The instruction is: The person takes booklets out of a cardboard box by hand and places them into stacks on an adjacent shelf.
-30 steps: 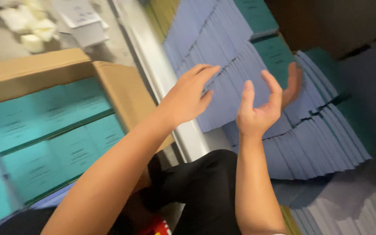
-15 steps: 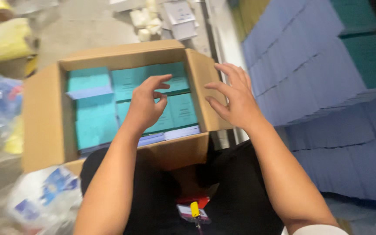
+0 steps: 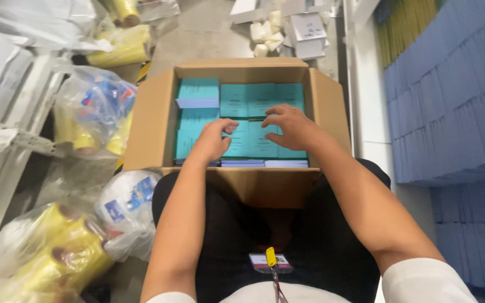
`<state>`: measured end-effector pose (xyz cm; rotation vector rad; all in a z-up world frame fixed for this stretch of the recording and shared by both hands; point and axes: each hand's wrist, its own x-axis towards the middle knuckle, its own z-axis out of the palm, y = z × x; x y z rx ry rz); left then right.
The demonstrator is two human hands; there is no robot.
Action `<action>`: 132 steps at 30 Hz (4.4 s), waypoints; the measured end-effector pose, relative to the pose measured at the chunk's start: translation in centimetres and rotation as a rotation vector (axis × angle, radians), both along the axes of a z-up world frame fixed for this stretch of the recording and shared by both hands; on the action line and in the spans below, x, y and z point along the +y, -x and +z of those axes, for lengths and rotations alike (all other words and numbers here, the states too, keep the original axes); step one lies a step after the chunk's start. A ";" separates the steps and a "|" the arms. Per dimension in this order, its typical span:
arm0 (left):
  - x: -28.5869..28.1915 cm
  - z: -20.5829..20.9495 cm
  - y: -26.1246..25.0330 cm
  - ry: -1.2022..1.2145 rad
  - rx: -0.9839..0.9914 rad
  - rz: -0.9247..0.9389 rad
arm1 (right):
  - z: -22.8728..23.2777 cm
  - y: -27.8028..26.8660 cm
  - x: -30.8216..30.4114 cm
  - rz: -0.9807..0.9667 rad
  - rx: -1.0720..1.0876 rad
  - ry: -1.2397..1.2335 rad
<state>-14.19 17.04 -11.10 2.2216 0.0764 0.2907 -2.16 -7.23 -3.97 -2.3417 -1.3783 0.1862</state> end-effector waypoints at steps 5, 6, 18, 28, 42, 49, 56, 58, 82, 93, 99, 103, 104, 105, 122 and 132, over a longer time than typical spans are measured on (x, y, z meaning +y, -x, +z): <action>0.6 -0.2 1.0 0.017 0.195 0.015 | -1.0 0.8 2.8 0.135 0.120 0.214; 0.6 0.0 1.0 0.012 0.255 0.016 | -0.9 0.7 3.2 0.142 0.115 0.211; 2.9 -1.3 0.3 -0.039 0.396 0.042 | -1.9 0.1 5.1 0.126 0.268 0.452; 6.4 -6.5 1.2 -0.249 0.583 0.231 | -10.9 0.7 12.0 0.154 0.121 0.316; 8.6 -11.3 2.7 -0.413 0.687 0.269 | -18.8 2.7 16.5 0.160 -0.005 0.079; 9.3 -11.6 3.6 -0.398 0.636 0.290 | -18.8 3.6 17.7 0.204 -0.105 0.030; 9.5 -11.1 3.8 -0.356 0.645 0.253 | -19.4 3.3 18.1 0.334 -0.128 0.026; 9.4 -11.4 3.7 -0.398 0.588 0.251 | -19.2 3.1 18.1 0.322 -0.144 -0.038; 7.5 -8.3 0.6 -0.381 0.348 0.298 | -13.3 -0.5 13.5 0.040 0.164 -0.224; 0.4 -4.1 -5.8 -0.334 0.125 0.091 | -7.6 -3.5 4.2 -0.073 0.037 -0.212; -5.1 0.4 -9.0 -0.341 -0.044 -0.146 | -0.9 -4.1 -3.3 -0.164 0.053 -0.236; -9.8 3.6 -10.4 -0.068 -0.209 -0.359 | 4.7 -3.0 -8.9 -0.359 0.161 -0.211; -11.0 4.6 -10.7 -0.051 -0.225 -0.388 | 5.8 -2.5 -10.2 -0.379 0.167 -0.257; -12.3 5.4 -11.0 -0.027 -0.263 -0.435 | 7.0 -2.1 -11.5 -0.410 0.149 -0.246; -29.2 16.1 -19.2 0.036 -0.818 -0.673 | 14.8 3.0 -24.9 -0.796 -0.618 -0.422; -37.7 15.8 -25.5 0.111 -1.074 -0.587 | 11.9 1.0 -29.0 -0.997 -0.824 -0.407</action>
